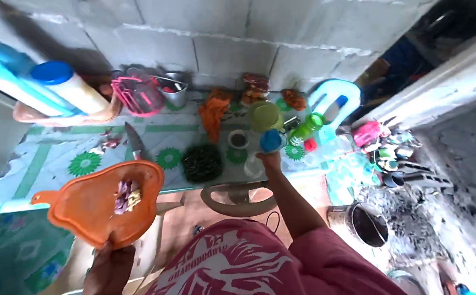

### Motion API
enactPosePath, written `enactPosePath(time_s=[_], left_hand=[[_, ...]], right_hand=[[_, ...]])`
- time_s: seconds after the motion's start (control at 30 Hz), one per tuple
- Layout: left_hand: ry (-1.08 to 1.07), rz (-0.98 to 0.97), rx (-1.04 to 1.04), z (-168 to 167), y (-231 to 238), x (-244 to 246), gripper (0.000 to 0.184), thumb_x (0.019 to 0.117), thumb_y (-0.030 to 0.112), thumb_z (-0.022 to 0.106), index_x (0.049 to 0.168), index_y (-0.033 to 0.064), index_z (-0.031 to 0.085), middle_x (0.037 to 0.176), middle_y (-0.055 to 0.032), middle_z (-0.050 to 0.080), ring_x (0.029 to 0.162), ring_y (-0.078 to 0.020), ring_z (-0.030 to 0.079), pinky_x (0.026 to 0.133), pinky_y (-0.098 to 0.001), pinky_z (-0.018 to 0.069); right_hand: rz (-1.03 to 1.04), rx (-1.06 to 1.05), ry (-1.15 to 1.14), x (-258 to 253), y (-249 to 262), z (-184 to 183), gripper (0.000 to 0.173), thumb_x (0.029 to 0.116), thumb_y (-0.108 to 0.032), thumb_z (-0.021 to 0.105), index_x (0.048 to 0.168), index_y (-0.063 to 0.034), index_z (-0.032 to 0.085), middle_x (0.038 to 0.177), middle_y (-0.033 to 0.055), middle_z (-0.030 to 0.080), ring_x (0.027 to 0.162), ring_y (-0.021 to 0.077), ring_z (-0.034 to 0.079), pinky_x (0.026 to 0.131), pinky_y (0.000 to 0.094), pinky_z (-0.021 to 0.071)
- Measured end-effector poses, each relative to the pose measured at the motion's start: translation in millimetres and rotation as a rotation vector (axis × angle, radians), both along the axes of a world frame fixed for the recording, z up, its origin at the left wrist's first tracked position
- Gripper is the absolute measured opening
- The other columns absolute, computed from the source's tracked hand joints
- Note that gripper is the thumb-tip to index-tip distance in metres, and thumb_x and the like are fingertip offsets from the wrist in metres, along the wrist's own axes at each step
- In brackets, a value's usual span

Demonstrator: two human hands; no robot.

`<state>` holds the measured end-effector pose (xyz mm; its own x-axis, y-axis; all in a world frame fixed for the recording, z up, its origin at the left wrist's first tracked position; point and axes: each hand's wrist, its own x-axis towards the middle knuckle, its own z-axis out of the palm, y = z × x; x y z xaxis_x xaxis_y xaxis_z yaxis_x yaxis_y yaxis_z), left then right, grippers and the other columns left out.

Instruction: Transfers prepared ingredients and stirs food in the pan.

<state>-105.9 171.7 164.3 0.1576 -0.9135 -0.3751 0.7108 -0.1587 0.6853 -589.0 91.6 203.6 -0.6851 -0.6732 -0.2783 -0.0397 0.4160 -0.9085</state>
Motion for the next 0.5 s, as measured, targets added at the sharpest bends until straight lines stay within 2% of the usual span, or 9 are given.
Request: enactPosePath(time_s=[0.1, 0.23, 0.3, 0.37, 0.43, 0.5], left_hand=[[-0.019, 0.004, -0.003, 6, -2, -4, 0.022, 0.1100, 0.015, 0.034, 0.126, 0.0186, 0.048, 0.110, 0.0032, 0.071, 0.096, -0.0083, 0.071, 0.081, -0.0280, 0.0613], [-0.070, -0.015, 0.001, 6, -4, -2, 0.021, 0.1089, 0.018, 0.039, 0.126, 0.0188, 0.050, 0.107, 0.0014, 0.072, 0.090, -0.0091, 0.072, 0.077, -0.0280, 0.0625], [-0.141, 0.001, 0.056, 7, -3, 1, 0.022, 0.1090, 0.020, 0.038, 0.127, 0.0186, 0.050, 0.106, 0.0018, 0.070, 0.088, -0.0092, 0.071, 0.075, -0.0285, 0.0613], [-0.173, 0.033, 0.097, 10, -2, 6, 0.023, 0.1095, 0.019, 0.038, 0.130, 0.0165, 0.047, 0.109, -0.0006, 0.068, 0.091, -0.0117, 0.069, 0.077, -0.0314, 0.0604], [-0.166, 0.062, 0.112, 12, -2, 10, 0.022, 0.1090, 0.017, 0.039, 0.130, 0.0149, 0.047, 0.108, -0.0034, 0.069, 0.089, -0.0139, 0.070, 0.076, -0.0326, 0.0609], [-0.152, 0.074, 0.117, 15, -2, 14, 0.021, 0.1088, 0.016, 0.039, 0.128, 0.0145, 0.048, 0.105, -0.0039, 0.069, 0.084, -0.0136, 0.070, 0.072, -0.0310, 0.0609]], right_hand=[[-0.194, -0.019, 0.100, -35, 18, -9, 0.085, 0.0673, -0.002, 0.090, 0.141, 0.0035, 0.049, 0.129, 0.0278, 0.063, 0.121, 0.0395, 0.062, 0.100, 0.0587, 0.0525], [-0.335, 0.016, 0.224, -83, 27, -27, 0.096, 0.0676, -0.008, 0.092, 0.149, 0.0029, 0.042, 0.136, 0.0299, 0.059, 0.127, 0.0435, 0.058, 0.105, 0.0620, 0.0484], [-0.367, -0.001, 0.261, -98, 31, -34, 0.095, 0.0674, -0.009, 0.093, 0.147, 0.0058, 0.044, 0.135, 0.0299, 0.060, 0.127, 0.0417, 0.059, 0.106, 0.0586, 0.0495], [-0.402, -0.056, 0.284, -106, 29, -44, 0.094, 0.0678, -0.008, 0.093, 0.145, 0.0077, 0.043, 0.135, 0.0280, 0.061, 0.127, 0.0374, 0.061, 0.106, 0.0530, 0.0512], [-0.393, -0.141, 0.277, -109, 26, -47, 0.098, 0.0702, -0.004, 0.091, 0.150, 0.0074, 0.035, 0.140, 0.0257, 0.058, 0.133, 0.0319, 0.058, 0.113, 0.0454, 0.0484], [-0.383, -0.213, 0.261, -106, 28, -50, 0.101, 0.0743, -0.001, 0.088, 0.154, 0.0080, 0.027, 0.148, 0.0269, 0.052, 0.139, 0.0305, 0.052, 0.117, 0.0413, 0.0443]])
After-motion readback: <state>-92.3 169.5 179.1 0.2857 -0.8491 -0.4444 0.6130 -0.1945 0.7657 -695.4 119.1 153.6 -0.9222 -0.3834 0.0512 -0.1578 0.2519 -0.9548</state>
